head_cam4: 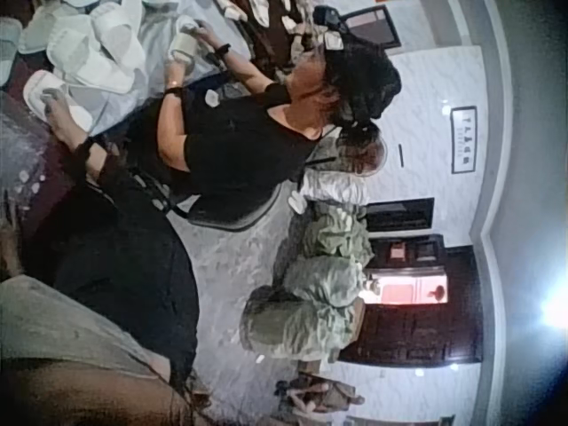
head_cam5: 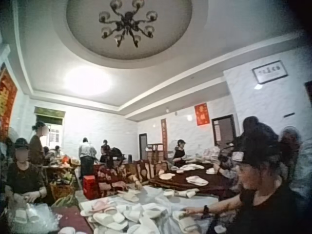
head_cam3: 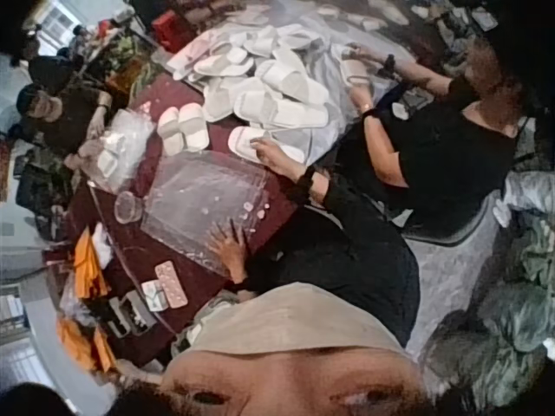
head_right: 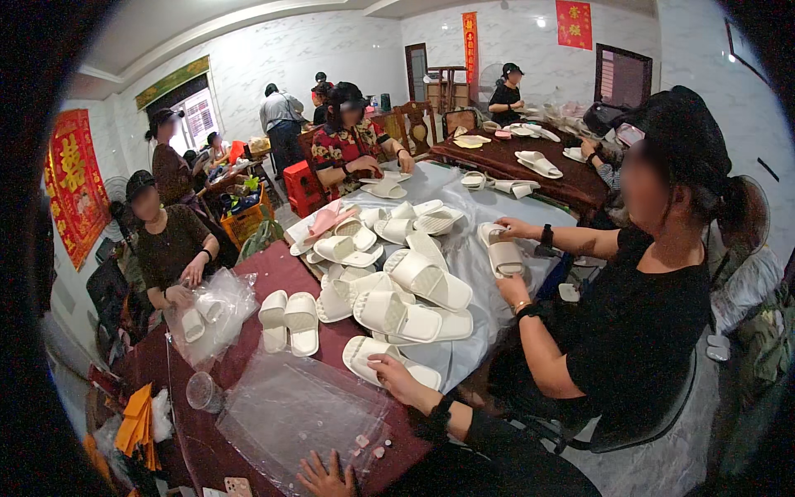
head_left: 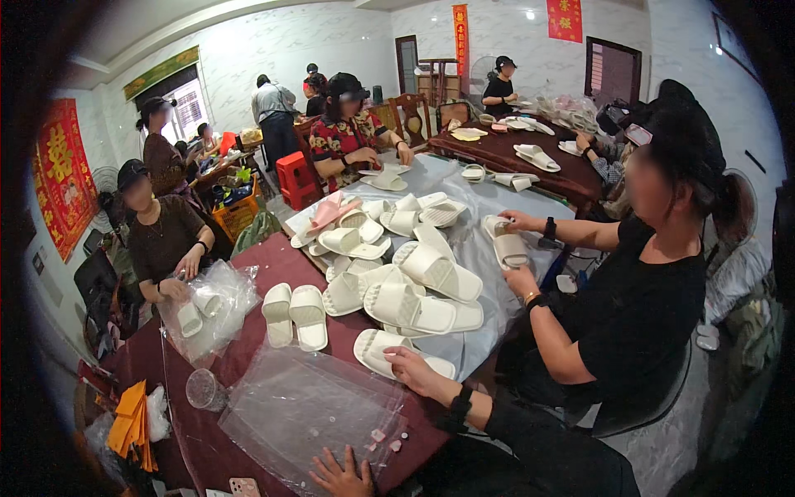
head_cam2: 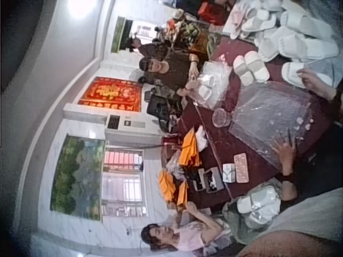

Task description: Packing white slippers into individual plastic bags and then into a larger green bag.

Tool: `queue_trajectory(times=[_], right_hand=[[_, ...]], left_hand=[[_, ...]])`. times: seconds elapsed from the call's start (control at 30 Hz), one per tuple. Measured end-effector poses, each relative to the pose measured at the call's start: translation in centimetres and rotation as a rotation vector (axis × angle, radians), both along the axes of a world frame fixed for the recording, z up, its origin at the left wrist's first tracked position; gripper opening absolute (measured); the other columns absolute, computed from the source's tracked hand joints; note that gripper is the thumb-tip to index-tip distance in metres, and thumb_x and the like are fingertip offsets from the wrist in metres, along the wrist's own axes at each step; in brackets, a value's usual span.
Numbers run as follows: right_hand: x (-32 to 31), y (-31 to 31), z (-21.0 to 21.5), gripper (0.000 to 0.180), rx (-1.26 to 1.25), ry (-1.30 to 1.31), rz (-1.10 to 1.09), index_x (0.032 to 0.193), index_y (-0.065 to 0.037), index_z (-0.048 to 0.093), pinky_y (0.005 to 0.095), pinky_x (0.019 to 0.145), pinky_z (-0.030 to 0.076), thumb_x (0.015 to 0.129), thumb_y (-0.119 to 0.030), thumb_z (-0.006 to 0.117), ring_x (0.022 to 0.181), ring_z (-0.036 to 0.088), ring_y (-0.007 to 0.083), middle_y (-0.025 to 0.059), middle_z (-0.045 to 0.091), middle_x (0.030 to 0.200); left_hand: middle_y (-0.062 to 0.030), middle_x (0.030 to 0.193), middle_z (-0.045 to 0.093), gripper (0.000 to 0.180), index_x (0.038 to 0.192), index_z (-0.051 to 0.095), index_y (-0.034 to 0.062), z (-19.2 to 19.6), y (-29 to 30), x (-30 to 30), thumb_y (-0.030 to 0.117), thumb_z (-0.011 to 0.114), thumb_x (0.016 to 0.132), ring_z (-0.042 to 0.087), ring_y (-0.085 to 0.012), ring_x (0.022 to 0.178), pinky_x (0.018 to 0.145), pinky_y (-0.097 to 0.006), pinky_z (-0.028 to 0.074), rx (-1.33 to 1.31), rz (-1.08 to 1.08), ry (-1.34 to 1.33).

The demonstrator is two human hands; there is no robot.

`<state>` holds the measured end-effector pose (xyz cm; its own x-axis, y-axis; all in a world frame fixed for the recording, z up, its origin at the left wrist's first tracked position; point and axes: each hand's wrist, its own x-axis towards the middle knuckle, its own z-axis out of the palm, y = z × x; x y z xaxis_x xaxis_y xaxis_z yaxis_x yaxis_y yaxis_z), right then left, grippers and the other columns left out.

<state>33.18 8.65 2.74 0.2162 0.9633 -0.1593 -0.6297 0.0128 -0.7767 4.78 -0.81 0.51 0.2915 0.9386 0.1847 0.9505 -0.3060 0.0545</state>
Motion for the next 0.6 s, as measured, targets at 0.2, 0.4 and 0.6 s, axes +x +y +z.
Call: queue_trajectory(times=[0.2, 0.4, 0.6], right_hand=[[0.3, 0.0, 2.7, 0.032, 0.028, 0.067, 0.199, 0.119, -0.003, 0.049, 0.0231, 0.065, 0.04, 0.089, -0.016, 0.05, 0.071, 0.046, 0.0074, -0.0014, 0.052, 0.093], [1.8, -1.8, 5.8, 0.038, 0.282, 0.513, 0.374, 0.117, 0.003, 0.049, 0.0394, 0.091, 0.041, 0.091, -0.024, 0.044, 0.086, 0.055, 0.0175, 0.0065, 0.057, 0.096], [1.3, -3.2, 7.7, 0.047, 0.087, 0.595, 0.28, 0.114, 0.005, 0.051, 0.0434, 0.09, 0.039, 0.09, -0.034, 0.041, 0.078, 0.059, 0.0247, 0.0134, 0.063, 0.082]], left_hand=[[-0.016, 0.136, 0.034, 0.046, 0.126, 0.047, 0.0246, -0.6, 0.4, -0.5, 0.044, 0.048, 0.085, 0.029, -0.0429, 0.123, 0.097, -0.064, 0.018, 0.003, -0.037, -0.006], [-0.0151, 0.136, 0.035, 0.045, 0.126, 0.047, 0.0264, -1.3, 0.4, -0.3, 0.044, 0.048, 0.085, 0.031, -0.0427, 0.122, 0.096, -0.064, 0.019, 0.039, -0.037, -0.024], [-0.0148, 0.135, 0.035, 0.046, 0.127, 0.045, 0.0277, -1.7, 0.7, -0.6, 0.044, 0.047, 0.085, 0.031, -0.0427, 0.122, 0.096, -0.064, 0.02, 0.04, -0.036, 0.041]])
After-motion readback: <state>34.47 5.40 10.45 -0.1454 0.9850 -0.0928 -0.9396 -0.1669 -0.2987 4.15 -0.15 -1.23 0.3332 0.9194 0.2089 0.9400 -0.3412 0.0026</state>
